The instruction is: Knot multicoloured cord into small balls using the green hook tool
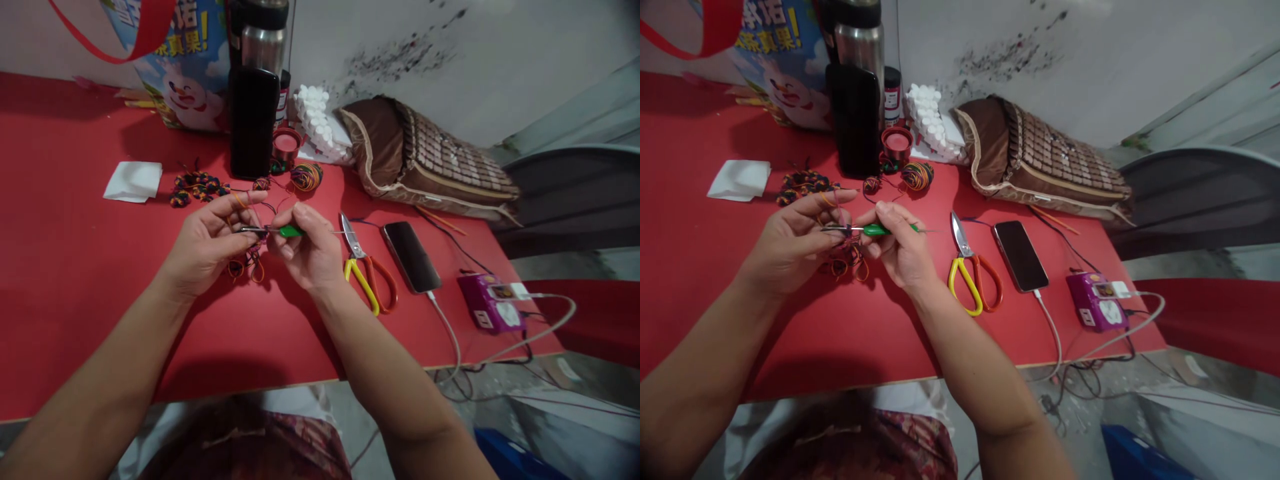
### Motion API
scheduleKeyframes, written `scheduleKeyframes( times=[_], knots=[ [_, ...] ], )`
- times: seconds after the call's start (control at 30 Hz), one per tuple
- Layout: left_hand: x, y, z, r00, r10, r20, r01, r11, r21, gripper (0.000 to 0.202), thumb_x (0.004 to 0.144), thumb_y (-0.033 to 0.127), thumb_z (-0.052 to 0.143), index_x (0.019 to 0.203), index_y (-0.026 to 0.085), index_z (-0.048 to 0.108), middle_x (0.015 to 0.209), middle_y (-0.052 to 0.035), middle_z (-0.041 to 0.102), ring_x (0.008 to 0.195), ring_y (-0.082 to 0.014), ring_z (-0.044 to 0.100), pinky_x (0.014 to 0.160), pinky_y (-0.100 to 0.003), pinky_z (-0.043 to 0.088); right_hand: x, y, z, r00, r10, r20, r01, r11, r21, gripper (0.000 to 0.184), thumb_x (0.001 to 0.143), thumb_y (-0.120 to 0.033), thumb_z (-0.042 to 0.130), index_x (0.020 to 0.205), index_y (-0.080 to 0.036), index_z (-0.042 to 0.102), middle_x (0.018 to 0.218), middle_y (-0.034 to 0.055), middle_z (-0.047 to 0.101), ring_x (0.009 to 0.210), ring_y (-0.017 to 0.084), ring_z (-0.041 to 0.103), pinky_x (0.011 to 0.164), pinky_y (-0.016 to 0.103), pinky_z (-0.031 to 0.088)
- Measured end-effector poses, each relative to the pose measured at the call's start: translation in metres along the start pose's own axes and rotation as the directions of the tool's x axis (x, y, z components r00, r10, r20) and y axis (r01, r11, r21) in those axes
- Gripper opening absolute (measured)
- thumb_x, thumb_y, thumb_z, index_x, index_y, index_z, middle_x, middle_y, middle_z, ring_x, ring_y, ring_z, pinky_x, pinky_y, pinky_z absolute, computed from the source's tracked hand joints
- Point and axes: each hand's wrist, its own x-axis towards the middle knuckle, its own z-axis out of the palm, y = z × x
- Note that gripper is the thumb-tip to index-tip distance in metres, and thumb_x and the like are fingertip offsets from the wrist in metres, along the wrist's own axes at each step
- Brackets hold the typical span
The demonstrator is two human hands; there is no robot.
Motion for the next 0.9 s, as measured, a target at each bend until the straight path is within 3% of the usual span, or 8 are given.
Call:
scheduleKeyframes(
  times=[0.23, 0.5, 0.7, 0.9],
  knots=[
    [-0.002, 0.002, 0.0, 0.996, 0.09, 0.003, -0.089, 0.991, 0.1, 0.044, 0.072, 0.01, 0.091, 0.113, 0.026, 0.088, 0.09, -0.003, 0.071, 0.08, -0.0165, 0.065, 0.069, -0.027, 0.059, -0.001, -0.008, 0.0, 0.994, -0.105, -0.017, 0.102, 0.985, -0.137, 0.051, 0.089, -0.065, 0.081, 0.066, -0.021, 0.072, 0.053, -0.0037, 0.061, 0.037, 0.006, 0.044, 0.035, 0.021, 0.03],
    [-0.009, 0.001, 0.004, 0.974, 0.222, -0.04, -0.207, 0.951, 0.228, 0.043, 0.081, 0.009, 0.087, 0.12, 0.026, 0.085, 0.095, -0.0033, 0.071, 0.082, -0.0167, 0.066, 0.069, -0.028, 0.063, -0.002, -0.008, 0.0, 0.982, -0.161, -0.102, 0.139, 0.971, -0.197, 0.054, 0.086, -0.07, 0.081, 0.067, -0.021, 0.072, 0.057, -0.0025, 0.064, 0.04, 0.007, 0.047, 0.037, 0.023, 0.034],
    [-0.012, 0.005, 0.009, 0.977, 0.208, -0.048, -0.192, 0.953, 0.233, 0.042, 0.082, 0.02, 0.093, 0.122, 0.031, 0.083, 0.091, -0.0021, 0.069, 0.071, -0.015, 0.065, 0.057, -0.027, 0.061, 0.0, -0.008, -0.001, 0.97, -0.205, -0.132, 0.167, 0.953, -0.251, 0.057, 0.087, -0.075, 0.078, 0.066, -0.023, 0.069, 0.057, -0.0025, 0.061, 0.043, 0.009, 0.05, 0.039, 0.024, 0.038],
    [-0.012, 0.006, 0.01, 0.959, 0.268, -0.092, -0.224, 0.917, 0.33, 0.041, 0.083, 0.015, 0.089, 0.121, 0.031, 0.083, 0.089, -0.0014, 0.071, 0.08, -0.0191, 0.066, 0.071, -0.034, 0.061, 0.0, -0.009, -0.003, 0.965, -0.221, -0.143, 0.176, 0.946, -0.273, 0.056, 0.089, -0.073, 0.077, 0.067, -0.023, 0.068, 0.058, -0.0026, 0.059, 0.046, 0.01, 0.052, 0.04, 0.024, 0.039]
  ],
)
